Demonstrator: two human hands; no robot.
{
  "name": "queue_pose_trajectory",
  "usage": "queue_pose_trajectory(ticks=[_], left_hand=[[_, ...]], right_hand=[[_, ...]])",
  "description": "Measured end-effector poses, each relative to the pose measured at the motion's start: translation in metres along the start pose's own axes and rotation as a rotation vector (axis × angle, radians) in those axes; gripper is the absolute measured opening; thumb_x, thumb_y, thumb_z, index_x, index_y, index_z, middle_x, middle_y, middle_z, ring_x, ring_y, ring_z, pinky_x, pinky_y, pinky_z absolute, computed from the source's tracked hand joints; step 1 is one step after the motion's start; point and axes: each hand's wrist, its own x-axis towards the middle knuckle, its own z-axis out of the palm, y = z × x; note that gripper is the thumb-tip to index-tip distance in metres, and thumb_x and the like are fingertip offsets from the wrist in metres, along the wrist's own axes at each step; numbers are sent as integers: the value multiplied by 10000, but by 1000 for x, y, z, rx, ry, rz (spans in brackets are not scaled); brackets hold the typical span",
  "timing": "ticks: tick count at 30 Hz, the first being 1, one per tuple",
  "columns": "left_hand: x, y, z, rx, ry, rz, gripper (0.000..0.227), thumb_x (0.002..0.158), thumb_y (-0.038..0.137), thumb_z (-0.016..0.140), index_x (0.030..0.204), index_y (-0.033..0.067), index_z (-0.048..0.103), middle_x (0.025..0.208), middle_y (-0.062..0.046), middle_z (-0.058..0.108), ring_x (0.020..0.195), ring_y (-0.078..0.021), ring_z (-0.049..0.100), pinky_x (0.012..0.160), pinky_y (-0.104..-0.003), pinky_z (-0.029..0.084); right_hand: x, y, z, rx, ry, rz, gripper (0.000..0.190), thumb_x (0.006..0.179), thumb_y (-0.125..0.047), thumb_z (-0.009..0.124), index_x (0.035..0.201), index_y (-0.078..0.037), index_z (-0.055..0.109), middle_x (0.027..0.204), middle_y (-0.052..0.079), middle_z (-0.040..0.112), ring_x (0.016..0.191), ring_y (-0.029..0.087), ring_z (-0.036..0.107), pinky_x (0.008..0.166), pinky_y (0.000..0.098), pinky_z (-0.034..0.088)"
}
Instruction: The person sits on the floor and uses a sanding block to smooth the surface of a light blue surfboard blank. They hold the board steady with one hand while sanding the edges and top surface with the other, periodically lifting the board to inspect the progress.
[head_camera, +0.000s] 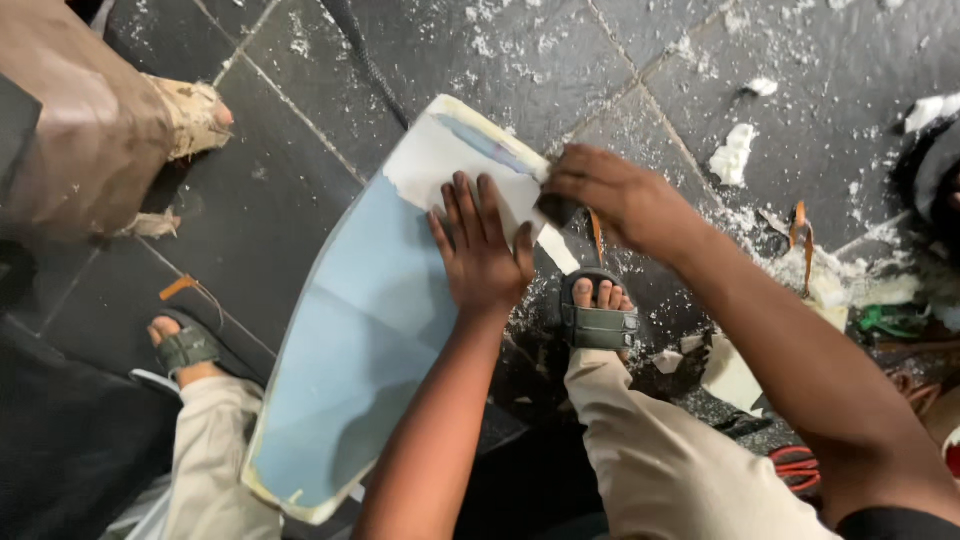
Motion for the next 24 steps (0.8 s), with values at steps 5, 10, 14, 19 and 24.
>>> queue_pose_trajectory(ticks=[5, 10, 14, 19, 24], left_hand=[[-7, -1, -1, 22, 38, 27, 616, 870, 451, 365, 1340, 55, 314, 1374, -209, 294, 1271, -367, 299, 1034, -541, 159], [-3, 1, -4, 27, 53, 32, 605, 876, 437, 365, 1339, 50, 318, 1380, -207, 282, 1274, -362, 296, 1037, -539, 157], [-6, -2, -2, 2, -4, 22, 623, 862, 433, 387, 1342, 47, 295, 1384, -219, 265, 1285, -373, 264, 1039, -555, 128], [-7, -2, -2, 6, 0, 17, 609, 862, 406, 398, 1346, 53, 287, 1390, -217, 254, 1291, -370, 254, 1038, -553, 124], [-7, -2, -6, 59, 23, 40, 602, 865, 411, 381, 1337, 45, 307, 1383, -220, 268, 1290, -363, 263, 1044, -539, 125]], right_hand=[[3, 2, -7, -53, -5, -7, 290, 882, -113, 448, 1115, 17, 563, 1070, 194, 569, 1074, 330, 510, 1009, 415, 330], [0, 17, -16, -73, -6, -19, 288, 857, -74, 486, 1116, 22, 565, 1073, 197, 572, 1062, 335, 519, 1012, 411, 335], [2, 6, -15, -105, -60, 11, 305, 840, -37, 479, 1131, 5, 560, 1097, 193, 556, 1096, 342, 487, 1009, 424, 333], [-3, 29, -17, -210, -90, 61, 282, 856, -68, 483, 1109, 10, 583, 1048, 185, 580, 1046, 326, 526, 987, 392, 366], [1, 16, -4, -58, -43, 38, 299, 898, -172, 421, 1116, -52, 586, 1056, 124, 562, 1033, 305, 531, 895, 385, 417]])
